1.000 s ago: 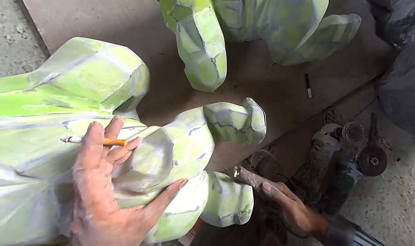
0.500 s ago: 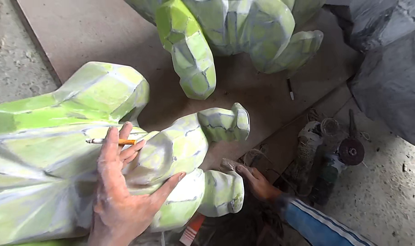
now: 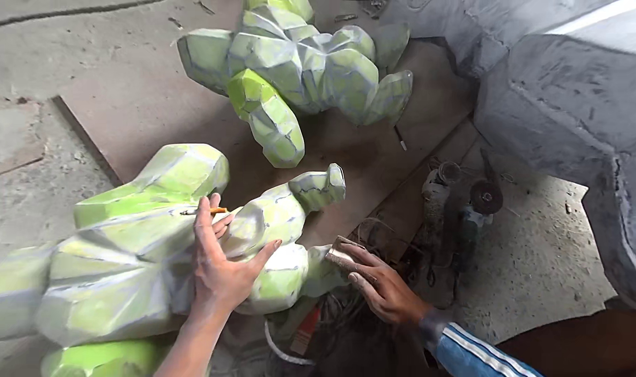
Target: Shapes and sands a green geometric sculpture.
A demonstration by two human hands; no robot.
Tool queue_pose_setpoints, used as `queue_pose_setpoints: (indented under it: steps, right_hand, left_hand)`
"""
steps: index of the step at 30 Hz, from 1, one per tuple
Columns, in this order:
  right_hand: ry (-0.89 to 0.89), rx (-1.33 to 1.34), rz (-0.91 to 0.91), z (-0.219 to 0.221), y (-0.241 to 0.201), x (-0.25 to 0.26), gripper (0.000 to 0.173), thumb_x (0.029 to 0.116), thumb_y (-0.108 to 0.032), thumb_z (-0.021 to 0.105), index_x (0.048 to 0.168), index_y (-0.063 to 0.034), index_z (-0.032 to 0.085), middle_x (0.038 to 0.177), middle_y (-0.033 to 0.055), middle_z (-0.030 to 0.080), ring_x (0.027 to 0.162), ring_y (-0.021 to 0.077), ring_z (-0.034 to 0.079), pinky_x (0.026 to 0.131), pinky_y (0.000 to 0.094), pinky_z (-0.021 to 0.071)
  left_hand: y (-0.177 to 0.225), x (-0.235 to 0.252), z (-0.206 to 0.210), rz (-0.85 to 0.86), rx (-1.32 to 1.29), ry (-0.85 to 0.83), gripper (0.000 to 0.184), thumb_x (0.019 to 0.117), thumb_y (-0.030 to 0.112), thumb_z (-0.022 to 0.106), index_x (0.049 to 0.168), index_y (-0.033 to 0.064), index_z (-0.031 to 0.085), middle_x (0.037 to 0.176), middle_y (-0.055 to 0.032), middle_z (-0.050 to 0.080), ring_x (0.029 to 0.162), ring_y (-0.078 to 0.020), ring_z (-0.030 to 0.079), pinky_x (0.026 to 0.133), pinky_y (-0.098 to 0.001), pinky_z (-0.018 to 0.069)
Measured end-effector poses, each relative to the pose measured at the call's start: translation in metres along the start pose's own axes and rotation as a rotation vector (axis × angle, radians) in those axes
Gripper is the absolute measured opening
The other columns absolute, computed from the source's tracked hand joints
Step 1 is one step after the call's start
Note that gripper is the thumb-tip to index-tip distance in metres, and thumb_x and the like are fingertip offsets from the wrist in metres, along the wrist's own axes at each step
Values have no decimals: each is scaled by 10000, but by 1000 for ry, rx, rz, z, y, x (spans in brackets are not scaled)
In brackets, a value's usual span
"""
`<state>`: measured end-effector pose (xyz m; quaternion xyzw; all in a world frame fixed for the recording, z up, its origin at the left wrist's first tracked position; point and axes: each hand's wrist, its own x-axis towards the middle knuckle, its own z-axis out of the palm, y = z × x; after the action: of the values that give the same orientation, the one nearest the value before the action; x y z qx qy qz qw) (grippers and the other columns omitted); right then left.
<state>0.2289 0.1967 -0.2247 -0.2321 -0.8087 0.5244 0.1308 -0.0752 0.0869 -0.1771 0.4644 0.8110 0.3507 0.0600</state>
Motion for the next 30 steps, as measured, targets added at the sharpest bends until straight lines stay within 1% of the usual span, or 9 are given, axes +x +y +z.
queue_pose_setpoints:
  steps: [5,9,13,16,19,23,25,27,30]
  right_hand:
    - [281,305,242,21,8,29,483,1108,-456,327,1421,-232,618,1326,-37,685,1221,95,635,1059,418,522]
    - [336,257,84,33,-12,-18,505,1118,-414,267,1532,-257,511,1583,-70,475,1474,122,415,1224,466,385]
    - [657,393,378,26,-18,-56,544,1105,-419,305,1363,-90,654,1281,39,718,1186,148,680,1036,419,576]
    - [867,446,575,0,-25,-40,503,1097,-368,366,1234,-4,686,1150,89,732,1099,112,684,986,351,565]
    - [933,389,472,-17,-37,-17,504,1095,-411,367,1159,-38,699,1015,53,737,989,81,698,886,334,584]
    - [658,221,152,6,-39,10,435,1094,-370,405,1463,-195,555,1320,-18,656,1128,94,648,940,395,573]
    - [396,-98,-1,46,-34,8,496,1071,-248,430,1563,-307,450,1617,-69,421,1511,162,357,1224,509,365]
    - [227,-385,-133,95,-32,-15,557,1021,-257,499,1552,-411,434,1646,-77,377,1562,290,245,1198,740,212]
    - [150,-329,-128,119,-45,-52,450,1055,-318,489,1499,-281,548,1441,-37,628,1397,201,534,1192,672,289]
  left_hand:
    - [0,2,0,-6,12,9,1294,669,592,872,1653,231,115,1661,-34,319,1400,-198,492,1126,-426,457]
    - [-2,1,1,10,-12,26,1312,662,569,897,1654,230,107,1658,-26,321,1380,-180,507,1117,-405,471]
    - [25,-5,-18,-10,-137,65,1205,710,510,898,1637,239,177,1647,-1,341,1407,-183,494,1093,-413,519]
    - [79,-14,-50,46,-371,2,1097,759,416,886,1617,199,239,1619,-37,398,1398,-278,511,1053,-473,564]
    - [130,-27,-84,110,-670,-102,1007,775,351,869,1584,157,302,1613,-125,387,1351,-385,529,999,-521,576]
    - [173,-40,-120,144,-821,-173,966,802,390,837,1582,189,304,1620,-124,385,1327,-366,555,989,-488,566]
    - [194,-48,-125,118,-893,-229,972,791,382,838,1581,187,308,1613,-147,393,1323,-388,557,998,-506,555]
    - [219,-60,-121,98,-953,-311,967,763,379,858,1564,183,352,1577,-145,449,1278,-368,596,976,-485,568]
    - [253,-78,-115,150,-1032,-575,889,785,374,839,1525,112,422,1458,-155,580,1247,-345,626,1043,-489,550]
